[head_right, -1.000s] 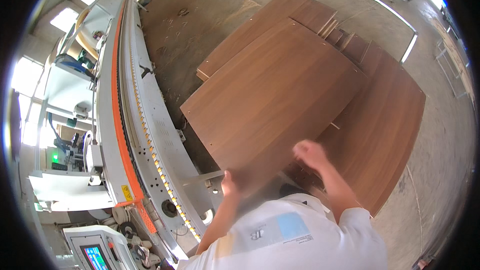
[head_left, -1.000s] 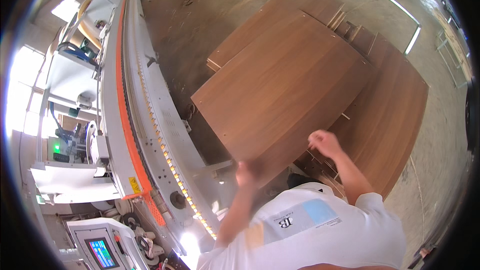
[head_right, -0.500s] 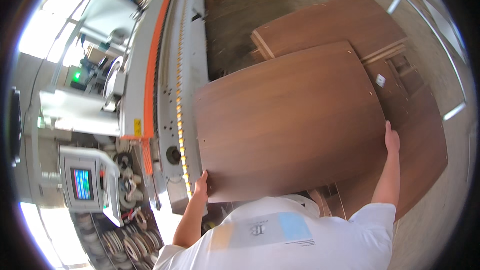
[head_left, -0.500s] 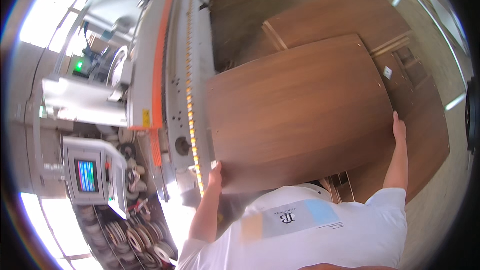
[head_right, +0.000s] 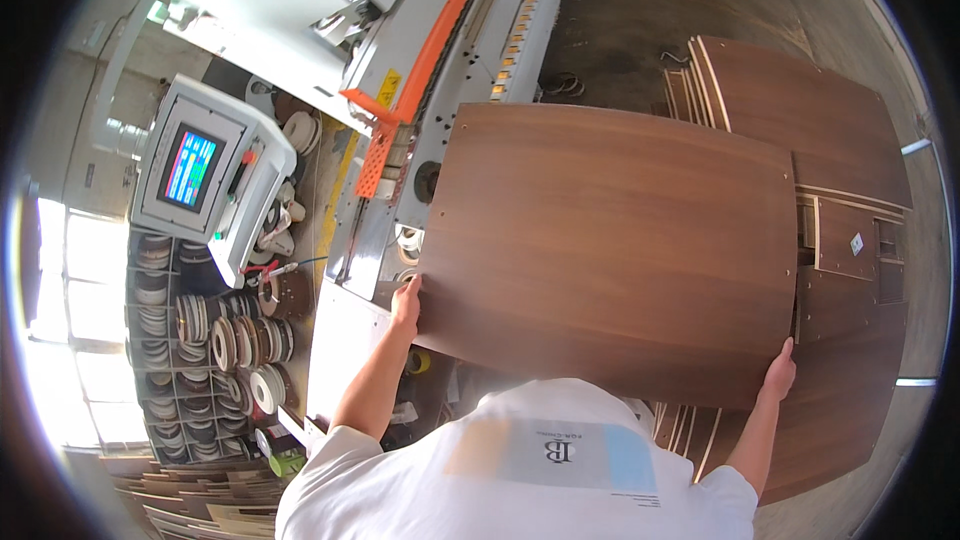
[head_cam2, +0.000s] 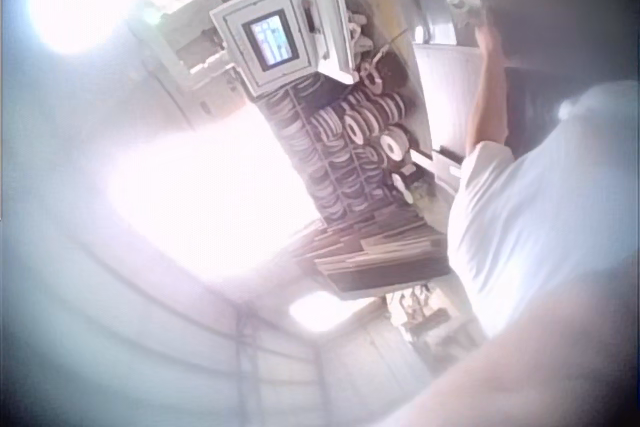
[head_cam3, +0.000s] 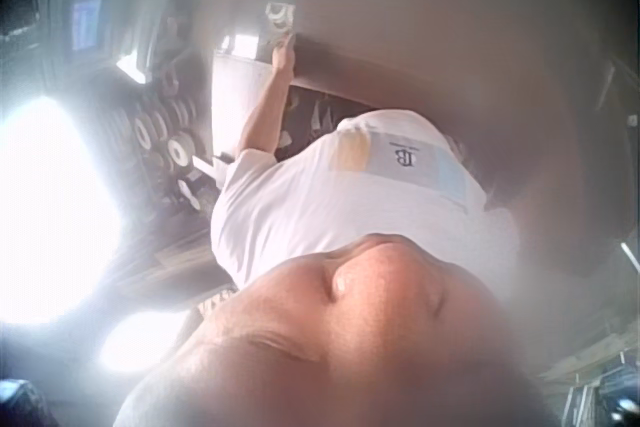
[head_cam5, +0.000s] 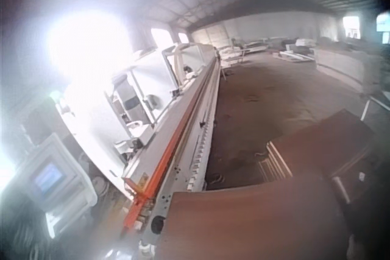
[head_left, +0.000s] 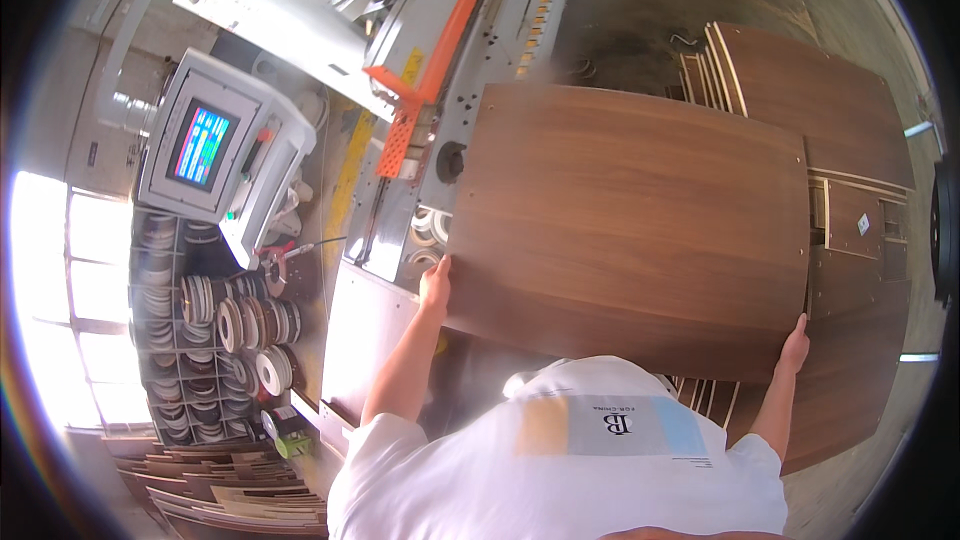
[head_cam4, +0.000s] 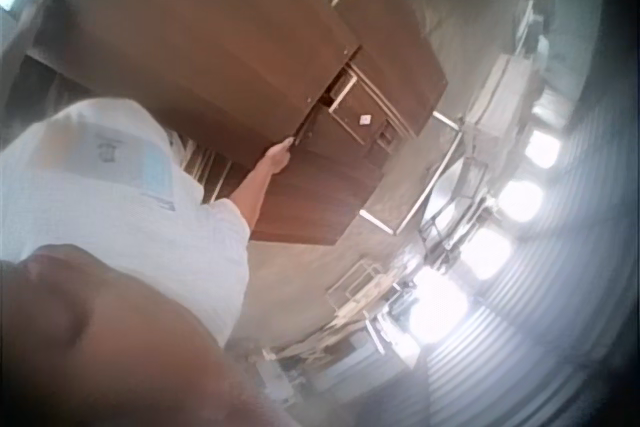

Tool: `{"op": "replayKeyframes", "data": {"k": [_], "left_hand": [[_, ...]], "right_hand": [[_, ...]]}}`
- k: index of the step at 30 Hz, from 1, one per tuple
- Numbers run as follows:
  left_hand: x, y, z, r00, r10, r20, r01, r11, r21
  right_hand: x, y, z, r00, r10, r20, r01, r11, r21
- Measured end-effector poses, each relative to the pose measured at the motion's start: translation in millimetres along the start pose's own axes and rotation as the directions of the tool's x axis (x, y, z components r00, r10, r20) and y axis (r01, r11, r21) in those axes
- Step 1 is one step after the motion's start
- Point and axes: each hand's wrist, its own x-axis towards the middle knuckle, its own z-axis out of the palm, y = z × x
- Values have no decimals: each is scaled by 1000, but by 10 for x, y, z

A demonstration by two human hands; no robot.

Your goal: The person applies edge banding to wooden panels using a hot-melt glue gun and an edge banding machine. They repeatedly pick up panels, apply glue to the edges, feed them through the machine, and stack the finished pieces.

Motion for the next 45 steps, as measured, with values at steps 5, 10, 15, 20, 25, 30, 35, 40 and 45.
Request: {"op": "replayKeyframes", "data": {"k": [5, 10, 15, 20, 25, 30, 35, 40, 45], "left_hand": [[229, -640, -643, 997, 64, -42, -67, 994, -82], [294, -1093, -1194, 968, 151, -203, -72, 933, 352], [-9, -750, -1498, 776, 585, -235, -229, 609, 760], [-426, -863, -1058, 611, 791, 40, -586, 418, 694], [-565, -1081, -914, 650, 751, 116, -605, 419, 677], [-393, -1128, -1053, 611, 786, 98, -637, 414, 651], [-346, -1052, -1022, 607, 790, 87, -632, 413, 656], [-243, -890, -917, 610, 788, 89, -625, 408, 665], [-36, -543, -645, 563, 821, 89, -651, 375, 660]], "right_hand": [[-600, 49, 339, 997, -58, 42, 59, 998, -33], [-1409, -219, 578, 994, -81, 67, 84, 996, -40], [-1708, 137, 838, 977, -58, 204, -9, 950, 313], [-2439, 191, 1101, 949, -29, 315, -92, 927, 364], [-3193, 203, 1215, 906, -37, 422, -183, 865, 468], [-3386, 391, 1279, 941, 2, 338, -109, 949, 296], [-3168, 464, 1328, 930, 5, 369, -115, 954, 278], [-2980, 261, 1436, 922, -49, 385, -99, 930, 354], [-2752, -46, 1541, 922, -96, 374, -55, 926, 374]]}}
